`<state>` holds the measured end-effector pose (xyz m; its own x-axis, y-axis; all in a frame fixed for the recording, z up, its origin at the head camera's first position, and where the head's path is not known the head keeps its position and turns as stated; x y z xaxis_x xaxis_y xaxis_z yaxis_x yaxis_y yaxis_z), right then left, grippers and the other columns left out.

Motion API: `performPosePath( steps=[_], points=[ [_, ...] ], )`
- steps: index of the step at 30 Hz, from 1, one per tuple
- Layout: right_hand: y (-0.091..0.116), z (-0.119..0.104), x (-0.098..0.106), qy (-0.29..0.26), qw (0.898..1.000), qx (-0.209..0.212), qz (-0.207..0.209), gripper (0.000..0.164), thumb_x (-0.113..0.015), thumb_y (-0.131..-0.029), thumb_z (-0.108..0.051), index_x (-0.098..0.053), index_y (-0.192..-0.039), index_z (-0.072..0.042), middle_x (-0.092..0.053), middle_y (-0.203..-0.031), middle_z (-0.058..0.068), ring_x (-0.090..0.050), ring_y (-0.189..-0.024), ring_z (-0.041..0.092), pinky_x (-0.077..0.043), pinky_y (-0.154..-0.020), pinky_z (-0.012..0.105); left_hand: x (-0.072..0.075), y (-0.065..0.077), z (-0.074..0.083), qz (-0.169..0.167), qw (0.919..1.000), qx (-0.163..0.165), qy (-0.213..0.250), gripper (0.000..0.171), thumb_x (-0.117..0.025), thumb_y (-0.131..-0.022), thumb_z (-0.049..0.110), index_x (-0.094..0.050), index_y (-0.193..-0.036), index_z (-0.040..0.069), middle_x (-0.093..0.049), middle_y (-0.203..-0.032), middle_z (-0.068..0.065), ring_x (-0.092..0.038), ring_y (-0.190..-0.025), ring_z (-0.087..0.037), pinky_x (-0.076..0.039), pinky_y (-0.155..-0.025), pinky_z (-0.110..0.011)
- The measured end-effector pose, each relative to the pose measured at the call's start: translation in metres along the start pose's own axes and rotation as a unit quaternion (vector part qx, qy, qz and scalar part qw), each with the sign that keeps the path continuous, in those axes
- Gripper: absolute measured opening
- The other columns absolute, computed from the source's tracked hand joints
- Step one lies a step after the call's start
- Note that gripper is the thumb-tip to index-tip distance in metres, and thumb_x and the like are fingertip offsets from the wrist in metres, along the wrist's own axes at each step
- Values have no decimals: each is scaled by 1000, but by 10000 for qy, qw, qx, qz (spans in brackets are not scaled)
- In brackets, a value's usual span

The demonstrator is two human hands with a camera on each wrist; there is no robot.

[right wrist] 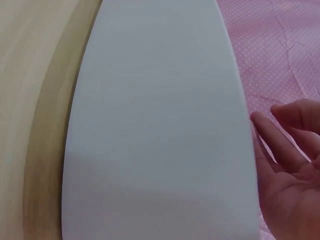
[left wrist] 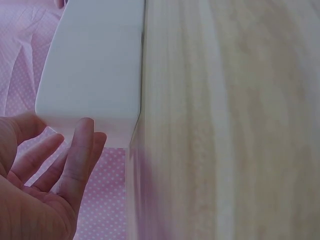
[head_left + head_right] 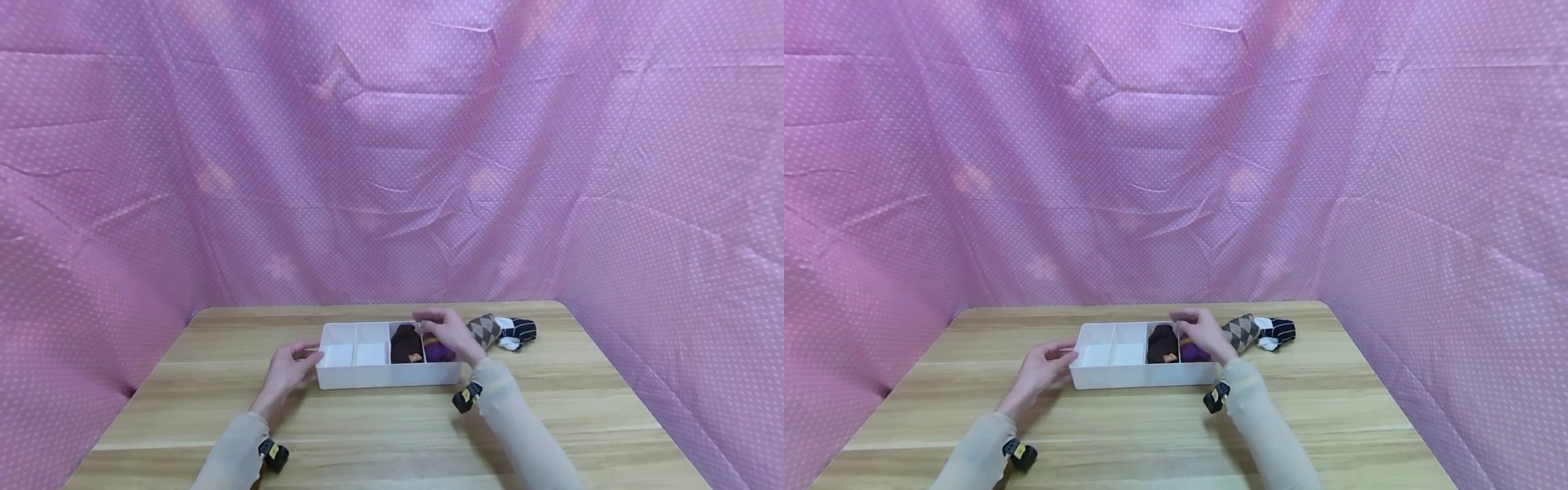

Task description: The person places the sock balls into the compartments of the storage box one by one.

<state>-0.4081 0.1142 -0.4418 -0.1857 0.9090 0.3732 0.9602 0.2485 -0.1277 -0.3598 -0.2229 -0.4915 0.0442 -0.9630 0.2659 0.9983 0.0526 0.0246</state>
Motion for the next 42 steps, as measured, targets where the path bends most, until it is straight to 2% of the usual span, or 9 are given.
performPosePath(
  steps=[4, 11, 17, 21, 28, 32, 34, 39, 42],
  points=[
    [3, 1, 13, 99, 9996, 46, 267, 31, -61, -95, -11, -68, -124, -9, -68, -125, 10, -63, -115, 24, -46, -106, 44, 0, 0, 0, 19, 10000, -33, -81, 43, -69, -92, 17, -60, -131, 3, -63, -118, -20, -66, -102, -31, -63, -81, -36],
    [10, 8, 28, -140, 9992, 302, 226, 36, -62, -95, -12, -62, -130, -1, -65, -128, 15, -59, -123, 30, -46, -110, 42, 1, -2, -2, 36, 9998, -3, -176, 43, -69, -92, 19, -60, -131, 5, -63, -118, -19, -66, -100, -28, -63, -79, -36],
    [13, 14, 36, -426, 9984, 307, 223, 38, -63, -95, -11, -60, -131, 0, -62, -131, 19, -59, -122, 32, -54, -101, 35, 4, 0, -1, 87, 9999, 15, -49, 42, -69, -91, 16, -60, -131, 4, -65, -117, -20, -68, -96, -25, -63, -79, -37],
    [16, 22, 44, -750, 9965, 207, 298, 40, -66, -93, -10, -59, -132, 0, -59, -134, 23, -58, -123, 33, -54, -101, 33, 5, -1, 0, 77, 10000, 55, 10, 43, -69, -91, 15, -60, -132, 5, -67, -116, -19, -69, -93, -21, -63, -79, -37],
    [26, 28, 68, -840, 9950, 288, 457, 43, -65, -93, -8, -56, -134, 3, -58, -135, 23, -55, -127, 31, -49, -95, 12, 1, -2, 2, 22, 10000, -6, 46, 45, -69, -91, 15, -59, -133, 4, -65, -119, -22, -69, -96, -26, -63, -77, -36],
    [28, 33, 80, -947, 9935, 338, 541, 43, -66, -92, -6, -56, -133, 3, -58, -134, 24, -55, -127, 35, -52, -94, 16, 0, -1, 2, 30, 10000, -5, 65, 44, -69, -91, 14, -59, -133, 3, -65, -119, -22, -68, -100, -30, -63, -77, -36],
    [30, 35, 86, -877, 9939, 357, 558, 44, -67, -92, -9, -56, -134, 2, -58, -135, 23, -56, -126, 32, -52, -94, 15, 0, -1, 1, 40, 10000, 4, 72, 44, -69, -91, 14, -59, -133, 3, -65, -119, -22, -68, -100, -30, -63, -77, -36],
    [34, 42, 101, -698, 9952, 267, 627, 47, -67, -92, -9, -54, -136, 1, -56, -138, 22, -62, -117, 14, -51, -93, 13, 0, -2, 0, 48, 10000, 18, 41, 44, -69, -91, 15, -59, -133, 3, -65, -119, -22, -68, -98, -28, -63, -77, -37],
    [37, 46, 110, -682, 9949, 236, 710, 48, -67, -91, -7, -53, -136, 2, -55, -138, 23, -63, -112, 8, -51, -92, 11, 0, -1, -1, 65, 9999, 77, -5, 44, -70, -91, 16, -60, -132, 4, -64, -119, -21, -68, -96, -25, -63, -77, -38]
  ],
)
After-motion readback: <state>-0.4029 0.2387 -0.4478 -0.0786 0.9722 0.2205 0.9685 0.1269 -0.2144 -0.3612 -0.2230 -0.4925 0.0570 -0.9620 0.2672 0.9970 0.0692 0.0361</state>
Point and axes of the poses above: each hand's wrist, its own y-axis away from the middle knuckle, its own x-axis out of the back of the hand, z = x × y, the point moved 6 cm from there along -y, towards the middle knuckle
